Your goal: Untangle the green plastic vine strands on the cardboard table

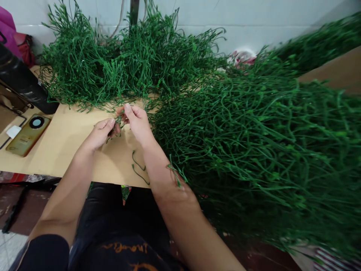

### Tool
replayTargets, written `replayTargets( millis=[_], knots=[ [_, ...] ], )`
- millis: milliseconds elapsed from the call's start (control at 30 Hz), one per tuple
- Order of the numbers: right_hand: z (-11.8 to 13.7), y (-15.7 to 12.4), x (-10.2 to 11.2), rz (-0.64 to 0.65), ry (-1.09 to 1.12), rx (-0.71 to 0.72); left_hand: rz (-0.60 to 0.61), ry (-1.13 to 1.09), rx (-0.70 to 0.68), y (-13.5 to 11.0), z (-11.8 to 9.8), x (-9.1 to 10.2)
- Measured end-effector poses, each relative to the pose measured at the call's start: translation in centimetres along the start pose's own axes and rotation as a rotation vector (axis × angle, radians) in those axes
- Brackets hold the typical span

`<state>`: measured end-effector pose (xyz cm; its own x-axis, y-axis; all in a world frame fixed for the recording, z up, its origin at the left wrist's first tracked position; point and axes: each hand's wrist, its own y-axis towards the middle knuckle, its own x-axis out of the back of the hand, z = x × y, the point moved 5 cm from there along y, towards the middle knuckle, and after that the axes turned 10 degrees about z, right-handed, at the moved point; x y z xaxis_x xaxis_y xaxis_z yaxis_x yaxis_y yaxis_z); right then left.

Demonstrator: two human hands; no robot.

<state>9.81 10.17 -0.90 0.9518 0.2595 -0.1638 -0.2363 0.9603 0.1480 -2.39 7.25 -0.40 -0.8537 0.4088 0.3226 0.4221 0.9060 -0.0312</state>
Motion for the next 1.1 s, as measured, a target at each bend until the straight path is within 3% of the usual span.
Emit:
replayTargets(
  millis=[200,533,600,733,800,867,933,1100],
  knots=[
    [-2.4,0.8,0.7,-0.142,-0.007,-0.111,-0.017,0.186,-0.065,-0.5,-1.2,-1.9],
    [-2.9,1.0,-1.3,-0.116,-0.077,-0.241,-0.148,0.219,-0.008,-2.7,-0.7,-2.1],
    [-2.9,1.3,-0.5,-0.181,-0.045,-0.264,-0.081,0.217,-0.050,-3.8,-1.9,-3.6],
    [-2.7,1.5,2.2,-0.397,0.121,-0.263,0.324,0.230,-0.171,-6.3,-5.1,-7.6],
    [-2.4,1.5,2.7,-0.398,0.157,-0.236,0.272,0.175,-0.147,-6.7,-5.6,-6.8],
    [-2.2,1.4,2.4,-0.336,0.198,-0.248,0.101,0.086,-0.130,-6.5,-5.5,-4.7],
    [-2.0,1.1,1.9,-0.274,0.264,-0.270,0.004,0.016,-0.135,-6.2,-5.4,-3.1],
    [-1.4,0.7,1.0,-0.174,0.312,-0.232,0.000,-0.095,-0.122,-5.3,-5.1,-3.0]
  ],
)
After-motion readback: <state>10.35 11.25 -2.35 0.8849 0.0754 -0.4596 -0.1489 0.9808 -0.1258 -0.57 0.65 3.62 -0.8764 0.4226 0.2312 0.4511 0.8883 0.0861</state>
